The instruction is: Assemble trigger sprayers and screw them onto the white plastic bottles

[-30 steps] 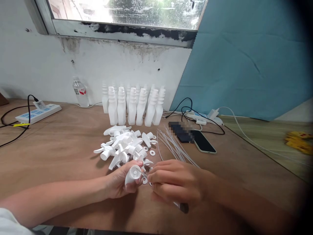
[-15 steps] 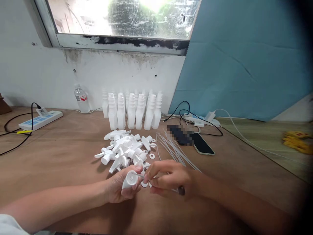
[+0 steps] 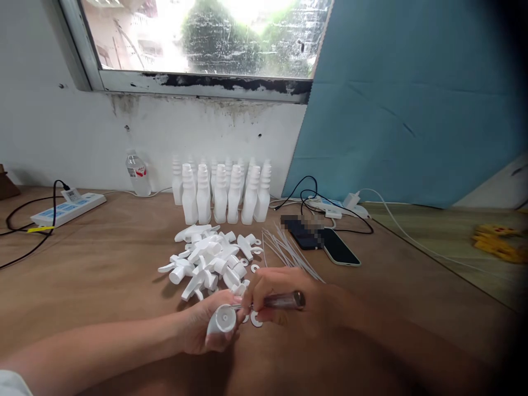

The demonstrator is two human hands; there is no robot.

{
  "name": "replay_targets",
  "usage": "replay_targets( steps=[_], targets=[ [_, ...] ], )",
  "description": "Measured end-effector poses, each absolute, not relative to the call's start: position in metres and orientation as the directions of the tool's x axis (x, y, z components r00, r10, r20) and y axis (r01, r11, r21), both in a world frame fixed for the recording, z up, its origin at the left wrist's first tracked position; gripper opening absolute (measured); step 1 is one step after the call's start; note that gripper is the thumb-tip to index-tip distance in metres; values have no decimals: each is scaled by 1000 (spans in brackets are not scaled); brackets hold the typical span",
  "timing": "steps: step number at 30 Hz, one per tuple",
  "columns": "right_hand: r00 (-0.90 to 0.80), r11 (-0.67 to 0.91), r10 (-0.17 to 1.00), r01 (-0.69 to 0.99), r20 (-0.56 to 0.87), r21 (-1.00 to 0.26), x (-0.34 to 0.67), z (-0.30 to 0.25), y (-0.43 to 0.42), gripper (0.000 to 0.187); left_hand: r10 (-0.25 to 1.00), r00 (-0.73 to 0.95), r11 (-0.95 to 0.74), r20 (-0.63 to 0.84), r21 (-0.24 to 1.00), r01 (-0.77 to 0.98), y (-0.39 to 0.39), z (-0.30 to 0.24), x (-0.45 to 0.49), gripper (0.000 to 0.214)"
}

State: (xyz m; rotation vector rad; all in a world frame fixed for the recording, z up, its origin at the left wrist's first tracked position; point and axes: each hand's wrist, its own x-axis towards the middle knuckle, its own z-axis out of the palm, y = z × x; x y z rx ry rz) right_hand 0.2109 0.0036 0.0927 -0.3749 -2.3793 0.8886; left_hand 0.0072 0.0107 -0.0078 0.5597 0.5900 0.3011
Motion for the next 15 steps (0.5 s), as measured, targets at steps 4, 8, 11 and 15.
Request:
replay_targets(
  steps=[4,8,11,15],
  targets=[
    [-844,803,418,170,335,-572,212,106,-10,4,399,804,822,-440,560,-102,14,-12,9,28],
    [-849,866,401,230,343,-445,208,113,-22,10,373,794,860,-480,500,-102,15,-14,8,30],
    [-862,836,408,221,301,-502,206,113,-19,11,383,809,859,-446,493,-136,14,-11,8,26],
    [-792,634,551,193,263,-749,208,101,-4,8,359,822,864,-442,491,-114,13,-5,8,21]
  ],
)
